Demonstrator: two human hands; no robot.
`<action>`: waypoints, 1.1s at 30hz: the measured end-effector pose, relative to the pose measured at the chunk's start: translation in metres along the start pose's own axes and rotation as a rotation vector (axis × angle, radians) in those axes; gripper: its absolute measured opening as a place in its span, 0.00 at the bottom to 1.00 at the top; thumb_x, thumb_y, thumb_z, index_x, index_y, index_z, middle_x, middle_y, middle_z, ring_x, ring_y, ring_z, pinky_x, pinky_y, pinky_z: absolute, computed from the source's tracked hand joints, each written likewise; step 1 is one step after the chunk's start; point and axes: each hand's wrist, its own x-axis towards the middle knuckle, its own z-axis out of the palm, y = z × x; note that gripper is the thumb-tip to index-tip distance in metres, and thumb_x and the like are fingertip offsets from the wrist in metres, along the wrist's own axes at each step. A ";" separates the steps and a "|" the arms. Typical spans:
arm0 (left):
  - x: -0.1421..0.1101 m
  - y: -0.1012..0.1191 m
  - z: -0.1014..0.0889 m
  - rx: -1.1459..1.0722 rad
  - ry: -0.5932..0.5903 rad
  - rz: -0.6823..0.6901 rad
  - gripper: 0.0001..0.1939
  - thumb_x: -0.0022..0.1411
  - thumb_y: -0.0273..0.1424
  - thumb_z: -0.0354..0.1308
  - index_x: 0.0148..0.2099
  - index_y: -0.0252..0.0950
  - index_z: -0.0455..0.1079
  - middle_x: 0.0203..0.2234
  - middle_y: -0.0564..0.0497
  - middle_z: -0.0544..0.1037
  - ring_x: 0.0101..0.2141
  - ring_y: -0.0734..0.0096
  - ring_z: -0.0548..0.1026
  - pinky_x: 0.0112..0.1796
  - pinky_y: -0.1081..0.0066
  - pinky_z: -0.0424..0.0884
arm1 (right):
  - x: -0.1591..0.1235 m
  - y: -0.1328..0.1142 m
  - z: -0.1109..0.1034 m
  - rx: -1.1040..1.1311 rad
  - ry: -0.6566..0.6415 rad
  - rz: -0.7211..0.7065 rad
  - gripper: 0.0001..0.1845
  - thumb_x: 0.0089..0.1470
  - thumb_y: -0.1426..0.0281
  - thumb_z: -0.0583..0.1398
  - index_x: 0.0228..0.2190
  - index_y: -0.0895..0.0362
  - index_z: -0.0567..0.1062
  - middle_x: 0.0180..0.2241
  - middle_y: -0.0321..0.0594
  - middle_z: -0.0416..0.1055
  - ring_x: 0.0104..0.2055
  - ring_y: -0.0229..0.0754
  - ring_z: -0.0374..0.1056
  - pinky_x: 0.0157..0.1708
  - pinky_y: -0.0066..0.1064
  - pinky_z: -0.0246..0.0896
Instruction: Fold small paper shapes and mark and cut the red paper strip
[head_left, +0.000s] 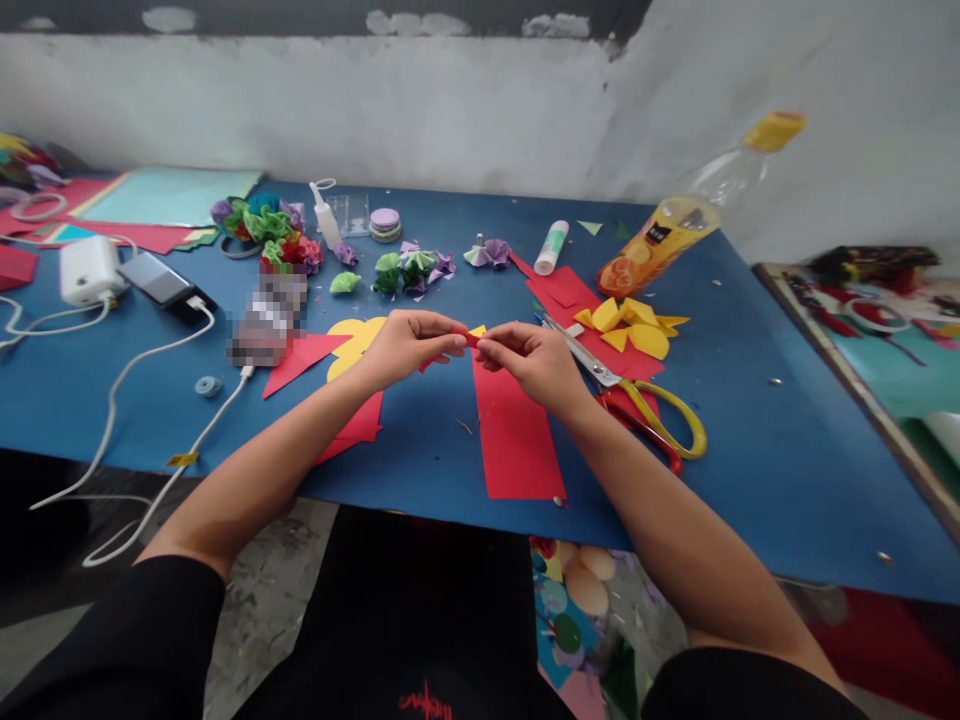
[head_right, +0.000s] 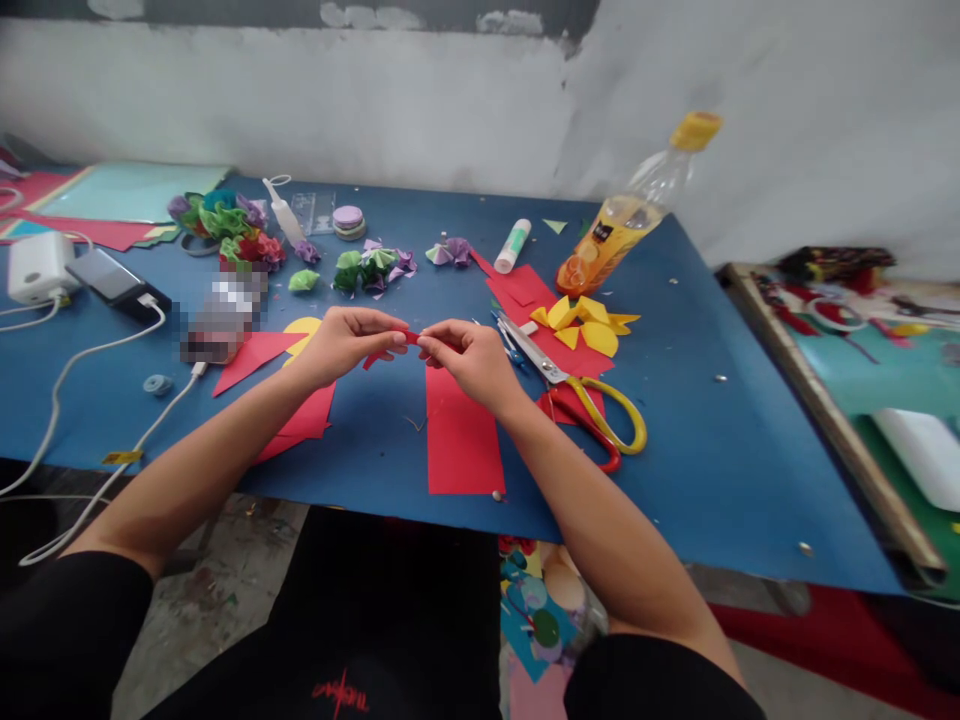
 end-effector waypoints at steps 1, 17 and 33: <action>0.001 0.000 0.000 -0.001 0.014 0.005 0.17 0.54 0.40 0.59 0.40 0.32 0.75 0.30 0.47 0.79 0.27 0.74 0.75 0.24 0.78 0.67 | 0.000 -0.001 0.000 0.013 0.008 0.008 0.15 0.45 0.59 0.64 0.27 0.58 0.76 0.23 0.37 0.73 0.24 0.35 0.68 0.29 0.30 0.67; -0.002 0.001 -0.001 0.045 -0.010 -0.005 0.18 0.52 0.43 0.60 0.38 0.33 0.76 0.26 0.47 0.79 0.25 0.75 0.72 0.19 0.80 0.60 | -0.001 -0.006 -0.002 0.014 -0.018 0.026 0.13 0.45 0.61 0.64 0.27 0.59 0.75 0.22 0.37 0.73 0.24 0.35 0.68 0.29 0.29 0.67; -0.002 0.009 0.004 0.048 0.018 0.011 0.14 0.56 0.37 0.56 0.31 0.30 0.74 0.21 0.50 0.75 0.21 0.80 0.67 0.23 0.78 0.63 | 0.001 -0.003 -0.005 0.003 0.026 0.001 0.11 0.47 0.63 0.63 0.28 0.58 0.74 0.24 0.37 0.73 0.26 0.36 0.69 0.30 0.30 0.66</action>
